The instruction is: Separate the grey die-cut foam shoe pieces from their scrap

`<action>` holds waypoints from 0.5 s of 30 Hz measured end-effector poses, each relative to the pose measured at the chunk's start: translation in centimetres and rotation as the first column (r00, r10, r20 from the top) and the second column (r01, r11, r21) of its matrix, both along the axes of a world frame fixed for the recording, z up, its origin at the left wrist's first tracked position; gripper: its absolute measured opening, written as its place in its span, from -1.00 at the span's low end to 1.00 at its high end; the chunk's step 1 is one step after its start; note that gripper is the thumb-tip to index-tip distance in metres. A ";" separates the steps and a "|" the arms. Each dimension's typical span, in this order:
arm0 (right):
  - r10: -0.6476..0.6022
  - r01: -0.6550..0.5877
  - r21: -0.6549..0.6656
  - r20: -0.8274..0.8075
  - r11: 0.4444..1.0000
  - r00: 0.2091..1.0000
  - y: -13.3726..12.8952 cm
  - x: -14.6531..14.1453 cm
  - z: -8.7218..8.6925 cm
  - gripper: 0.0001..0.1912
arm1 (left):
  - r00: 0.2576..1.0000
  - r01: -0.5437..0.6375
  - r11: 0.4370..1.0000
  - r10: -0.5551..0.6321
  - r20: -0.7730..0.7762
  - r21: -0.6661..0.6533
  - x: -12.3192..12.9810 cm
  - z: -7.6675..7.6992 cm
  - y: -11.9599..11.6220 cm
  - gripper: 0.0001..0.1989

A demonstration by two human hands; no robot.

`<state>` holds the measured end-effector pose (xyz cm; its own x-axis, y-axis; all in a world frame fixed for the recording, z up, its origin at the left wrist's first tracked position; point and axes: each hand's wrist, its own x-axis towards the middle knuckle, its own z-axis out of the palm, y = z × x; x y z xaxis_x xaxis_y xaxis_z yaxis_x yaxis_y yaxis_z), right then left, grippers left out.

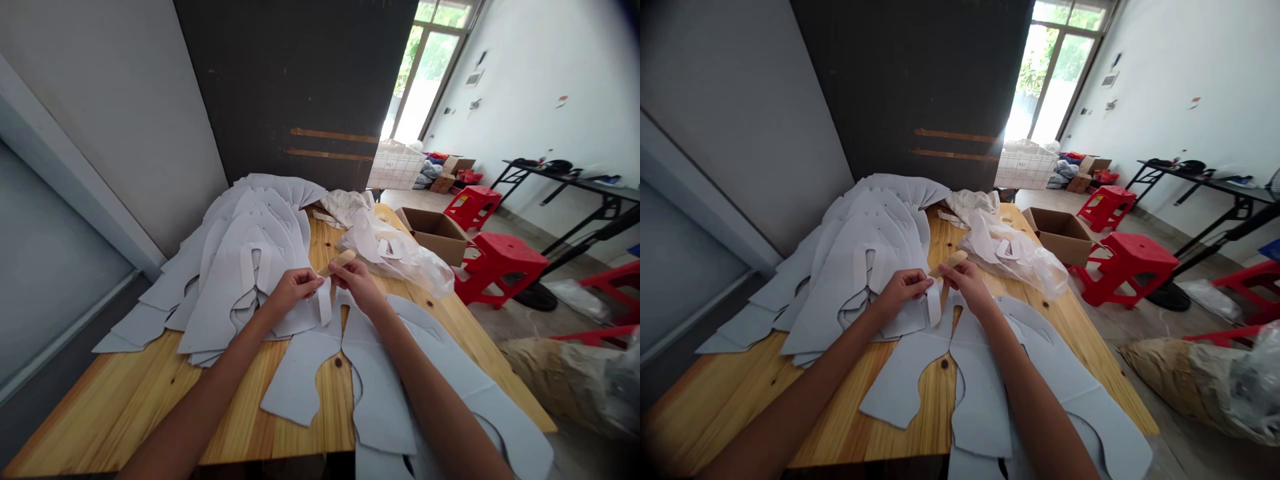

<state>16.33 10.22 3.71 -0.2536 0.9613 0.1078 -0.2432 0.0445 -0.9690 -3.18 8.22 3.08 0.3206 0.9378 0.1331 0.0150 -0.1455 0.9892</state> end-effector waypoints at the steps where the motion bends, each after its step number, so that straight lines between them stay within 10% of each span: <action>1: -0.021 0.021 -0.011 -0.029 1.000 0.999 0.2 0.0 -0.2 -0.60 | 1.000 0.003 1.000 -0.003 -0.001 -0.001 0.0 0.0 0.0 -0.61; 15: -0.124 0.114 -0.082 -0.142 0.990 0.982 0.5 -0.3 -0.1 -0.45 | 1.000 -0.018 1.000 0.018 -0.004 0.018 -0.2 0.3 -0.1 -0.64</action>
